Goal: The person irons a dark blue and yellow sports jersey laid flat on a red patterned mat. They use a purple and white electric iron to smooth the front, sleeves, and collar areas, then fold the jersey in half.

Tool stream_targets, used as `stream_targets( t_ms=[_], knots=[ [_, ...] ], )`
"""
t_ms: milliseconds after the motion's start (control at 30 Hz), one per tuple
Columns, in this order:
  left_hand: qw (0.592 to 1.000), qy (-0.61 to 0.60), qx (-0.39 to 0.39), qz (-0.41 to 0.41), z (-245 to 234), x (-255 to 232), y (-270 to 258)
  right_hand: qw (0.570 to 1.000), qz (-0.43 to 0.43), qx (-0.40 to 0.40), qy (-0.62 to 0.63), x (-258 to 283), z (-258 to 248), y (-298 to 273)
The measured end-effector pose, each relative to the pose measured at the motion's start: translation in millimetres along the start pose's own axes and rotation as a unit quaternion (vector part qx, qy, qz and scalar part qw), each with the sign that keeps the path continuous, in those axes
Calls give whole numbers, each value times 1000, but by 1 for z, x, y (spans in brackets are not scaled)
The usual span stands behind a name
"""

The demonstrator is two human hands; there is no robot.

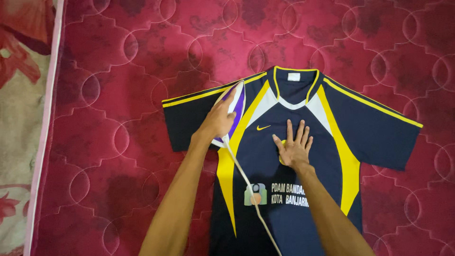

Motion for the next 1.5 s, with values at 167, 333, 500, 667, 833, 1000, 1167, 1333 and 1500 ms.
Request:
stream_targets(
  t_ms=[167, 333, 500, 667, 833, 1000, 1167, 1333, 1500],
  knots=[
    [1000, 12, -8, 21, -5, 16, -35, 1000, 11, 8, 1, -1, 0, -4],
    [999, 9, -11, 29, -6, 15, -32, 1000, 10, 16, 1, 1, -2, -1],
    [1000, 10, -6, 13, -3, 13, -22, 1000, 13, 26, 5, 0, -3, -3],
    [1000, 14, -4, 14, -8, 18, -37, 999, 13, 29, -8, -1, -3, -1],
    [1000, 4, 18, 3, -17, 30, -72, 999, 17, 35, -18, -1, 0, 0],
    [1000, -10, 13, -16, -24, 36, -89, 999, 12, 29, -19, -2, 0, 2],
    [1000, 7, -8, -12, -20, 29, -72, 1000, 7, 15, -7, 0, -6, -3],
    [1000, 16, -12, -5, -17, 24, -61, 999, 12, -37, 11, 13, -25, -11],
    [1000, 11, -9, -10, -12, 29, -72, 988, -30, -149, 5, 38, -50, -20]
  ],
)
Point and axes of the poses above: each hand's wrist, its own y-axis towards the middle knuckle, its own z-axis out of the palm, x = y × z, the point moved 8 cm from there along y, towards the middle knuckle, and after that the axes turned 3 degrees about z, right-handed, at the moved point
